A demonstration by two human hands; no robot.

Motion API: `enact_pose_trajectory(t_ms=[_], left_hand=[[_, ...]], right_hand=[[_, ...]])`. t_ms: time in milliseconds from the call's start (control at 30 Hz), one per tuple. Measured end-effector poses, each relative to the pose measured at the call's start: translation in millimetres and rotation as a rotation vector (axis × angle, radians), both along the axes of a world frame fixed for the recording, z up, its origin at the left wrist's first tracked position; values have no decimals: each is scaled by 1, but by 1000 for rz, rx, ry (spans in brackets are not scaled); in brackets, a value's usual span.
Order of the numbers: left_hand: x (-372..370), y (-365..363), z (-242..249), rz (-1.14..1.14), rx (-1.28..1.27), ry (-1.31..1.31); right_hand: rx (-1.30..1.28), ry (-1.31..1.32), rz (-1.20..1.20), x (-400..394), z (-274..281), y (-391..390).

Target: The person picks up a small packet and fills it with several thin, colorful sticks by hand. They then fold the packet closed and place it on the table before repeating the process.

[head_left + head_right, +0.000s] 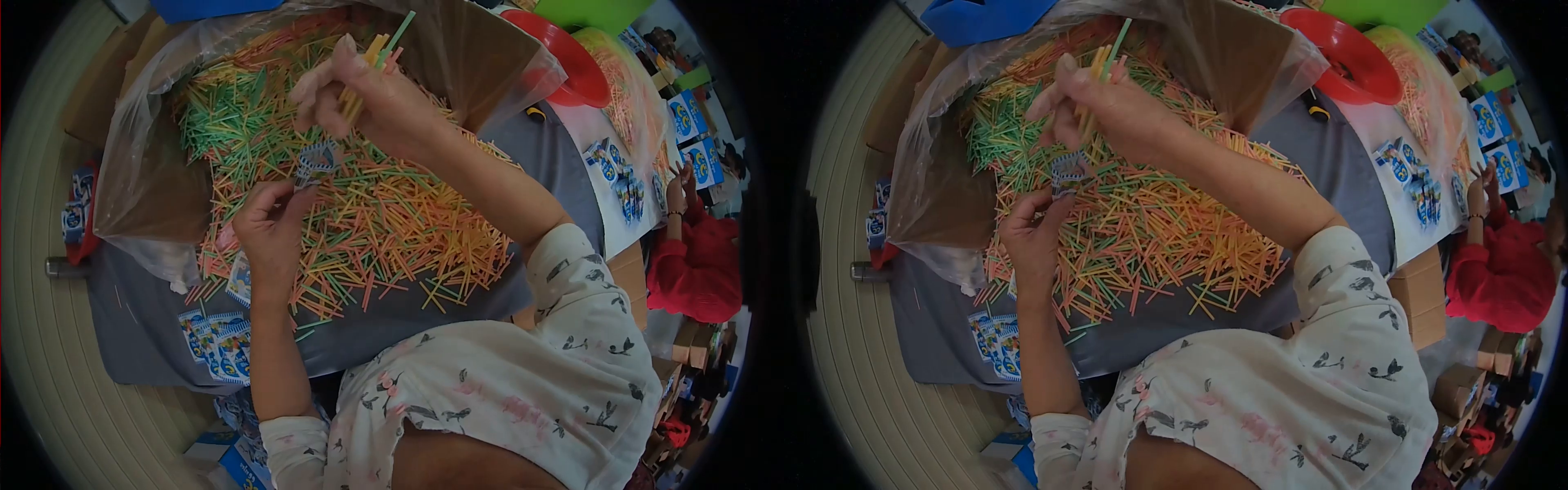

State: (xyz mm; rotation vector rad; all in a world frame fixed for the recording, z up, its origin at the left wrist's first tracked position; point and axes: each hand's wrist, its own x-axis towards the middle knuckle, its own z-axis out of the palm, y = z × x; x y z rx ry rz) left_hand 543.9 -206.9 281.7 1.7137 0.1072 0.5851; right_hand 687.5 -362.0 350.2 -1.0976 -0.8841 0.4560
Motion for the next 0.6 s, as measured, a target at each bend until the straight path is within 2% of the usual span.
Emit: enact_pose_trajectory(t_ms=[100, 300, 400, 600], left_hand=[[4, -6, 5, -30, -64, -41], [11, -9, -4, -60, -272, -67], [13, -10, -8, -83, -382, -51], [20, -13, -6, -165, -619, -87]], right_hand=[[-151, -246, -29, -12, 8, 9], [-247, -345, 37, -2, -17, 25], [-432, -245, 83, -8, -5, 15], [-18, -110, -9, 1, 3, 20]])
